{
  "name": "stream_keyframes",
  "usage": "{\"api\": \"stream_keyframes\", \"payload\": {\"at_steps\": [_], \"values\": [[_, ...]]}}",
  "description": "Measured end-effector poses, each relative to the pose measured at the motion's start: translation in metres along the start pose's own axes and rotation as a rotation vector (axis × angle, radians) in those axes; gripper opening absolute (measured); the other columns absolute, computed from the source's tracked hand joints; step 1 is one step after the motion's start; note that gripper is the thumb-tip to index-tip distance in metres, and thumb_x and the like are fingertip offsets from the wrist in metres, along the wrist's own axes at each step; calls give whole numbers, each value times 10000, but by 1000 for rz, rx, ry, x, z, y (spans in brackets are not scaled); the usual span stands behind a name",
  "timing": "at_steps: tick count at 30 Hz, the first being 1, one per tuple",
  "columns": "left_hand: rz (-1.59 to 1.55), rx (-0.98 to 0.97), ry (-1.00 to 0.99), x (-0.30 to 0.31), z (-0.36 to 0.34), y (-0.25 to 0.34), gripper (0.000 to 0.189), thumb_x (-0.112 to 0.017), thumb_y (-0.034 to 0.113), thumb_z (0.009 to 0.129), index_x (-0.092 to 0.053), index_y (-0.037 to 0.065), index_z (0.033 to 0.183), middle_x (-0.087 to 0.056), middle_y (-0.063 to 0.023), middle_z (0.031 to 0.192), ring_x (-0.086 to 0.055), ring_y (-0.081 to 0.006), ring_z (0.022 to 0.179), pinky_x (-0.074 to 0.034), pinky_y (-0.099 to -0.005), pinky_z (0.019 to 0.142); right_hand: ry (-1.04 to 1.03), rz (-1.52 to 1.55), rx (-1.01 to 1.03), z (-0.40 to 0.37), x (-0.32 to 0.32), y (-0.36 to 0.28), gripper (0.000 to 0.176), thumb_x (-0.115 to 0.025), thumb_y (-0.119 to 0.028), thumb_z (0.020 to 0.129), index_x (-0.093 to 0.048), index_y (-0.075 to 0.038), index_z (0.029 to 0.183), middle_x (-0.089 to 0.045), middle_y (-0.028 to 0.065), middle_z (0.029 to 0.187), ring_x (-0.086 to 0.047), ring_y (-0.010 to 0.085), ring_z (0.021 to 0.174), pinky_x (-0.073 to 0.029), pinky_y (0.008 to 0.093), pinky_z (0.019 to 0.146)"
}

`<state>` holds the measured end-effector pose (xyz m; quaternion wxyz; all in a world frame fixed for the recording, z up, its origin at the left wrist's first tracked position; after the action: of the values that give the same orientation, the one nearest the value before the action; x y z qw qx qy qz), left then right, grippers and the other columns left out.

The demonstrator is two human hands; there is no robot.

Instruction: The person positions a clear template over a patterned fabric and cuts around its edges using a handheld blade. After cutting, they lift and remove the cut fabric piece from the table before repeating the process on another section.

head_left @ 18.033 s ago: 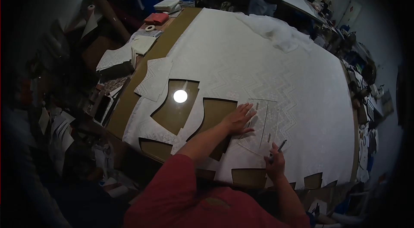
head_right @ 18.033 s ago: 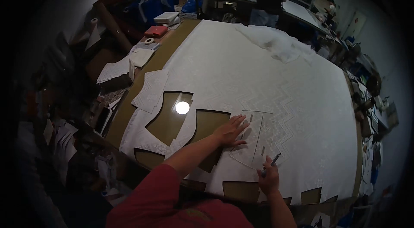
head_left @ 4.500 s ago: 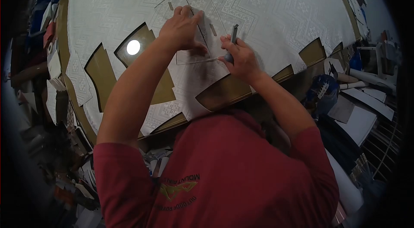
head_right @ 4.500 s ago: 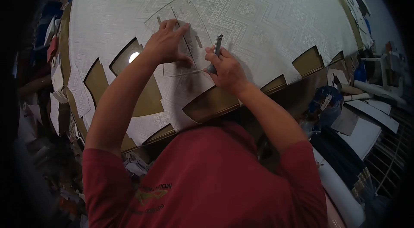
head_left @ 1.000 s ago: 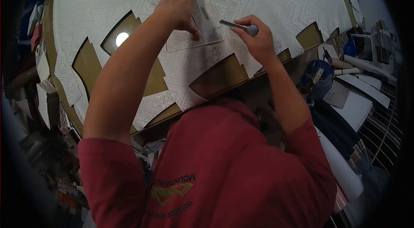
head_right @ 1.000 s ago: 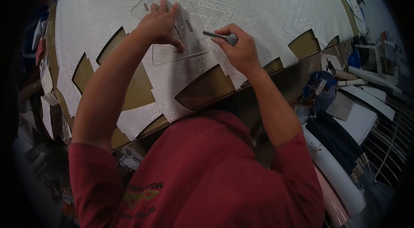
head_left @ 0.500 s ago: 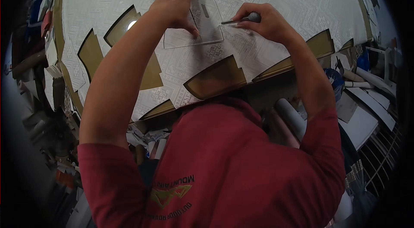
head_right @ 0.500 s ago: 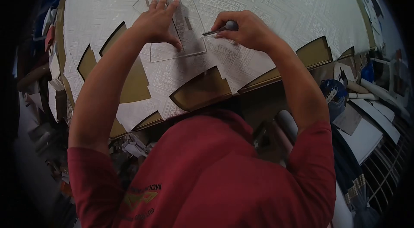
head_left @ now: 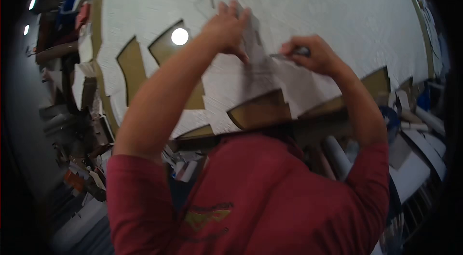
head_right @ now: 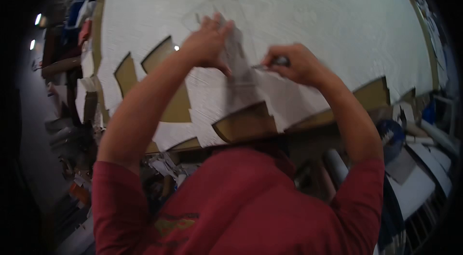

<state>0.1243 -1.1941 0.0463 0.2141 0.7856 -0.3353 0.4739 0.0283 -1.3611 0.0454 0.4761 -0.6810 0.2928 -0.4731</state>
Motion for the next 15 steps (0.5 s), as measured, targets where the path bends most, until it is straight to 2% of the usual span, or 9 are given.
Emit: {"api": "stream_keyframes", "payload": {"at_steps": [1,2,5,8,10,12,15], "values": [[-9,0,-9,-3,3,-2,1487,-993,623,516,-236,49,1660,-200,-362,1688,-248,-614,1522,-402,-536,1215,34,12,25,-1,2,-3,138,-746,25,878,-730,0,1012,-790,108,942,-759,198,874,-593,338,784],[-13,-11,-24,1,1,0,1501,-986,655,504,-246,25,1647,-202,-386,1675,-245,-614,1523,-342,-556,1246,43,-15,24,0,3,-5,136,-747,38,875,-727,14,1007,-793,113,942,-761,198,867,-597,341,801],[-5,-4,-9,8,-7,3,1520,-965,695,508,-233,13,1652,-185,-387,1679,-234,-616,1526,-328,-545,1257,-1,-24,-56,3,3,-11,168,-779,39,857,-742,-2,1017,-797,99,946,-751,190,828,-597,332,780],[-12,5,-32,8,-7,3,1525,-960,699,516,-215,16,1658,-173,-384,1683,-218,-611,1535,-329,-547,1257,-11,87,-33,6,2,-3,165,-796,18,859,-752,-13,1015,-792,85,941,-735,163,803,-596,320,745],[-12,15,-37,12,-8,0,1527,-971,678,517,-204,19,1661,-169,-381,1686,-213,-604,1540,-337,-546,1253,-42,50,-202,5,4,0,144,-786,1,883,-755,-21,1022,-785,68,951,-715,133,800,-592,312,706],[-20,18,-36,4,-5,2,1521,-991,635,519,-192,33,1665,-162,-370,1693,-208,-588,1550,-356,-553,1242,-64,130,-263,3,-1,16,134,-779,-29,909,-750,-28,1040,-773,52,948,-698,112,803,-586,309,676],[-14,14,-1,6,-4,1,1488,-999,624,514,-238,49,1656,-185,-358,1693,-217,-592,1546,-378,-555,1225,-51,152,-196,3,1,16,118,-777,-51,928,-728,-25,1032,-764,36,999,-694,115,867,-585,293,711]]}}
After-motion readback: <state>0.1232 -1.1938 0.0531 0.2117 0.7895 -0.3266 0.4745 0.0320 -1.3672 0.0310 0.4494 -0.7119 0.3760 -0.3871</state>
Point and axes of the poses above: each hand's wrist, its own z-axis towards the middle knuckle, its own x-axis out of the back of the hand, y = z × x, the point moved 9 cm from there along z, towards the middle knuckle
